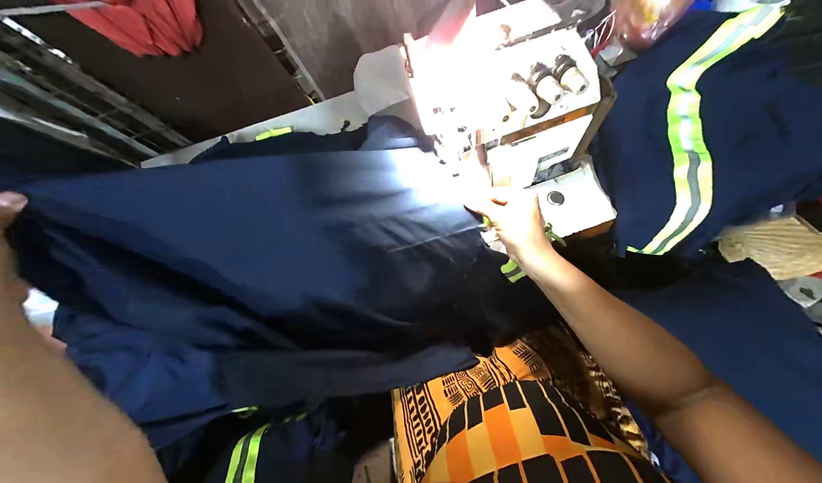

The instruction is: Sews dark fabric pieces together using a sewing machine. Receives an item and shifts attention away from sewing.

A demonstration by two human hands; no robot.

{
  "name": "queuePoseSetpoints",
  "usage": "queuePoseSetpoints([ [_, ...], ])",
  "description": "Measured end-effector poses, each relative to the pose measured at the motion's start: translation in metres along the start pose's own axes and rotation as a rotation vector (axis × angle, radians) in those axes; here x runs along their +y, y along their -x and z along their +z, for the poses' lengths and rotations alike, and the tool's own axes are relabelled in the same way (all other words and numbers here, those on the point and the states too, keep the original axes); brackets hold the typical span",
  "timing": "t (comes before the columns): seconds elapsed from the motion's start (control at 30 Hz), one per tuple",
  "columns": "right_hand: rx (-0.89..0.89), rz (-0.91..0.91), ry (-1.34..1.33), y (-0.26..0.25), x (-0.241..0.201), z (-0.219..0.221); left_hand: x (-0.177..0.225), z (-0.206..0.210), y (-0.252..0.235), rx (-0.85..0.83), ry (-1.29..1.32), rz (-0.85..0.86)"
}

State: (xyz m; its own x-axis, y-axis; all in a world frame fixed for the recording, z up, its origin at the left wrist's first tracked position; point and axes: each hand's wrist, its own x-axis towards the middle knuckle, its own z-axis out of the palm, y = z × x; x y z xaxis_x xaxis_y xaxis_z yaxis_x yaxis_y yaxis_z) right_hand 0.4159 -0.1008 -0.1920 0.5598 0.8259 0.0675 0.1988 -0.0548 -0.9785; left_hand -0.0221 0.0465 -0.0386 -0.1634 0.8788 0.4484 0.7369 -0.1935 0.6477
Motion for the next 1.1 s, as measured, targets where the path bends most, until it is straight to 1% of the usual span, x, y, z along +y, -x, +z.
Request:
queuePoseSetpoints([
  [0.03,-0.002,0.016,-0.007,0.001,-0.002,0.000,0.030,0.013,0.004,0.029,-0.082,-0.129],
  [0.07,-0.010,0.032,-0.027,0.006,-0.003,-0.001,0.052,0.026,0.005,0.009,-0.166,-0.259],
  [0.1,-0.005,0.038,-0.057,0.008,-0.003,0.000,0.058,0.040,0.007,-0.027,-0.231,-0.339],
  [0.13,0.004,0.020,-0.083,0.010,-0.002,0.003,0.044,0.055,0.014,-0.066,-0.278,-0.354],
  [0.17,0.005,-0.009,-0.108,0.012,0.001,0.005,0.013,0.073,0.024,-0.092,-0.292,-0.318],
  [0.2,-0.016,-0.035,-0.137,0.014,0.006,0.006,-0.026,0.095,0.036,-0.086,-0.320,-0.251],
  [0.23,-0.060,-0.044,-0.180,0.016,0.012,0.006,-0.056,0.118,0.050,-0.089,-0.374,-0.222],
  [0.3,-0.205,0.053,-0.321,0.022,0.023,0.004,-0.093,0.149,0.068,-0.123,-0.550,-0.197],
  [0.33,-0.251,0.126,-0.413,0.026,0.028,0.003,-0.098,0.153,0.068,-0.150,-0.588,-0.189],
  [0.37,-0.237,0.174,-0.479,0.031,0.032,0.003,-0.100,0.151,0.069,-0.191,-0.592,-0.193],
  [0.4,-0.171,0.155,-0.472,0.035,0.034,0.004,-0.100,0.148,0.069,-0.219,-0.564,-0.203],
  [0.47,0.014,-0.028,-0.241,0.037,0.033,0.003,-0.093,0.140,0.068,-0.188,-0.456,-0.216],
  [0.53,0.097,-0.193,-0.031,0.036,0.030,0.000,-0.080,0.130,0.076,-0.148,-0.408,-0.259],
  [0.57,0.100,-0.229,0.025,0.035,0.027,-0.001,-0.075,0.124,0.081,-0.150,-0.421,-0.306],
  [0.67,0.033,-0.202,0.100,0.029,0.013,-0.003,-0.078,0.102,0.090,-0.196,-0.462,-0.459],
  [0.7,0.026,-0.188,0.115,0.027,0.009,-0.002,-0.078,0.094,0.090,-0.222,-0.475,-0.481],
  [0.73,0.024,-0.184,0.137,0.025,0.007,-0.001,-0.082,0.085,0.091,-0.235,-0.463,-0.439],
  [0.8,0.050,-0.213,0.190,0.025,0.007,0.002,-0.086,0.070,0.096,-0.243,-0.385,-0.299],
  [0.87,0.083,-0.260,0.192,0.027,0.009,0.003,-0.091,0.056,0.097,-0.226,-0.272,-0.232],
  [0.97,0.076,-0.263,0.068,0.031,0.005,-0.001,-0.093,0.036,0.093,-0.113,-0.112,-0.242],
  [1.03,0.035,-0.202,-0.017,0.032,0.007,-0.001,-0.100,0.026,0.091,-0.049,-0.035,-0.235],
  [1.1,0.019,-0.131,-0.052,0.028,0.015,0.003,-0.112,0.023,0.088,-0.021,0.005,-0.241],
])
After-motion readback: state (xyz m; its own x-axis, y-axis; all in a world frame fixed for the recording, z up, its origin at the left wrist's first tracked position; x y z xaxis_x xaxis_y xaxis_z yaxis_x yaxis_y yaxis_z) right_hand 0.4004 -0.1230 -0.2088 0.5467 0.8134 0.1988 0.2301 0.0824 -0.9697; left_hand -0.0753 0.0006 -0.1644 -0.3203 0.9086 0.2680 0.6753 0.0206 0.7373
